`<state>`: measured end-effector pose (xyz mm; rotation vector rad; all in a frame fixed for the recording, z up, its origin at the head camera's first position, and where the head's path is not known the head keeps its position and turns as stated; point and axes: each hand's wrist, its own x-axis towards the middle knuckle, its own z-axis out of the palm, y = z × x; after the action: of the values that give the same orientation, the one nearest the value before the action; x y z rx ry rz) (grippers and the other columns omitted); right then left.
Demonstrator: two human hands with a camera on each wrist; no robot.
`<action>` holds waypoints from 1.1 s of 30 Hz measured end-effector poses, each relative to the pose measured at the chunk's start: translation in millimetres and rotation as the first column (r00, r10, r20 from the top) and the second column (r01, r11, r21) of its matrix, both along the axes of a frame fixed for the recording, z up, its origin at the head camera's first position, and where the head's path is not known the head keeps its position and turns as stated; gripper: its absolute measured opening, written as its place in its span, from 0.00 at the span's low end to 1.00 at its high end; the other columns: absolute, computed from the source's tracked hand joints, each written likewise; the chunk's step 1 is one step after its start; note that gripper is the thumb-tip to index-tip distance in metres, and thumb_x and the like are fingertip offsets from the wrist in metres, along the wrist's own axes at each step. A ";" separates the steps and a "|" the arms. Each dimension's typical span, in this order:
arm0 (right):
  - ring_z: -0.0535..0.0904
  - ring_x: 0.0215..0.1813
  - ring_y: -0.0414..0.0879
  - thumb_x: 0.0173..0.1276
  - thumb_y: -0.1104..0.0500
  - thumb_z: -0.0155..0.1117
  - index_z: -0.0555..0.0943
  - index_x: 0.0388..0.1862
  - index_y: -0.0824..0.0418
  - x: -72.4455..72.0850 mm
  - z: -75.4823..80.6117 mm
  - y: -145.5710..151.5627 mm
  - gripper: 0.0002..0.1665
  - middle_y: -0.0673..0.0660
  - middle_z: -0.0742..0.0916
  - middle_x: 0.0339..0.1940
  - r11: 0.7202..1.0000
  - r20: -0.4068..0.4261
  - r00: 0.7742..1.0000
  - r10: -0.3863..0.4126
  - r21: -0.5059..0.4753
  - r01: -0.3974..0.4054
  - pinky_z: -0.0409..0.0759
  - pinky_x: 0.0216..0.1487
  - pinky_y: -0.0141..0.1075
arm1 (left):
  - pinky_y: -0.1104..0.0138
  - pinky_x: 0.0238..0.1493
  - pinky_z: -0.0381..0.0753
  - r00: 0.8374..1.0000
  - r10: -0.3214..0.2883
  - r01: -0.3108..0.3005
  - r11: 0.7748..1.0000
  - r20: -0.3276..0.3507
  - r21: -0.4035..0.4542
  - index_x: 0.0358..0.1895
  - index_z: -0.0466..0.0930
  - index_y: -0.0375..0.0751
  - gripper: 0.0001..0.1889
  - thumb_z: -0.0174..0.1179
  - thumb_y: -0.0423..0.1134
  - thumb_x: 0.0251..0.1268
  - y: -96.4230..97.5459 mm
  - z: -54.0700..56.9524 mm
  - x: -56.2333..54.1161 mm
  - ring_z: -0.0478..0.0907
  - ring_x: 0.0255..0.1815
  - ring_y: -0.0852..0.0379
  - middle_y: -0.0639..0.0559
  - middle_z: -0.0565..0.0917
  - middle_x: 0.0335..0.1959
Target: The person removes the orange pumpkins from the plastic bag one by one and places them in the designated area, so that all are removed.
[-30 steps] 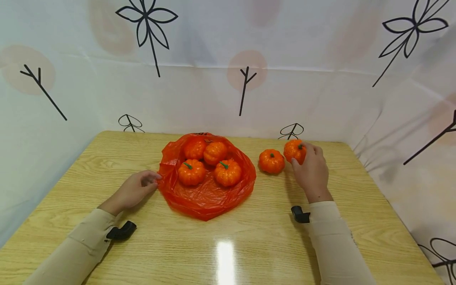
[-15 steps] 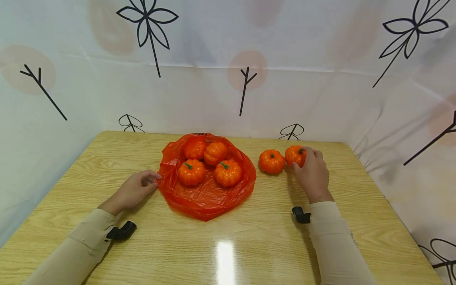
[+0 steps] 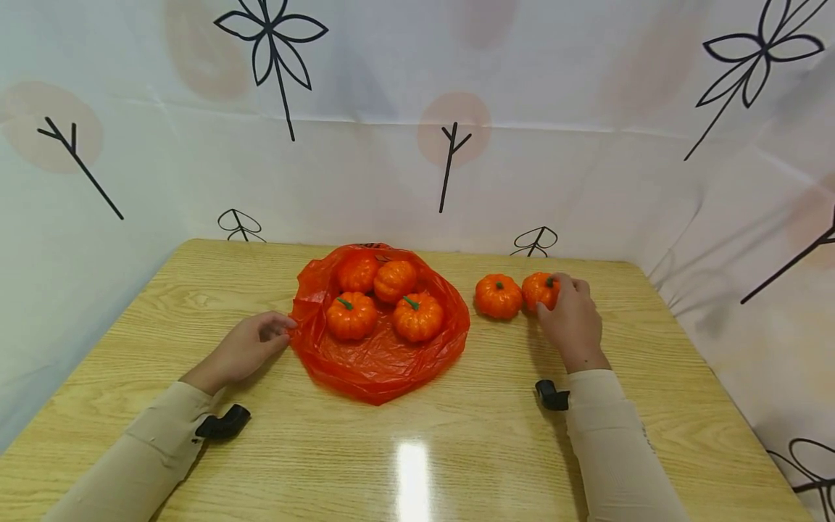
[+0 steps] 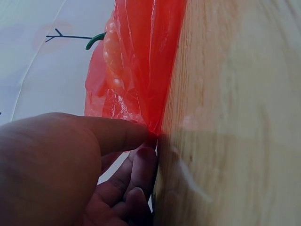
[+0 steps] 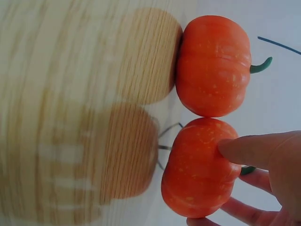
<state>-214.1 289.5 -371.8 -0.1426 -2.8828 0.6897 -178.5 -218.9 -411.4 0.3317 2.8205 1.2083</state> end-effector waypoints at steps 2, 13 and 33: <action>0.68 0.60 0.80 0.70 0.58 0.62 0.62 0.72 0.71 -0.2 -0.6 0.3 0.36 0.82 0.64 0.68 1.000 0.004 1.000 0.002 0.004 -0.002 0.69 0.58 0.70 | 0.59 0.48 0.77 1.000 -0.001 0.001 1.000 -0.001 -0.001 0.53 0.80 0.39 0.10 0.58 0.31 0.71 -0.1 -0.1 0.0 0.79 0.41 0.54 0.47 0.84 0.41; 0.68 0.60 0.80 0.70 0.58 0.61 0.61 0.72 0.70 -0.2 -1.4 1.3 0.37 0.83 0.65 0.67 1.000 0.035 0.999 0.013 0.011 -0.013 0.69 0.57 0.70 | 0.61 0.46 0.76 1.000 0.001 -0.001 1.000 -0.017 -0.005 0.51 0.81 0.38 0.10 0.59 0.31 0.70 1.5 -1.4 -1.5 0.77 0.39 0.56 0.47 0.83 0.39; 0.68 0.60 0.80 0.68 0.60 0.62 0.62 0.72 0.70 0.5 -1.2 -2.4 0.37 0.82 0.63 0.69 1.000 0.046 0.999 0.010 0.026 -0.011 0.70 0.56 0.70 | 0.61 0.46 0.76 1.000 0.001 -0.001 1.000 -0.013 -0.004 0.51 0.81 0.39 0.10 0.59 0.31 0.70 -0.1 -1.5 -1.3 0.77 0.38 0.55 0.48 0.83 0.39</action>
<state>-213.7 287.1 -373.0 -0.1411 -2.9369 0.6593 -179.7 -218.9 -412.9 0.3395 2.8338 1.2055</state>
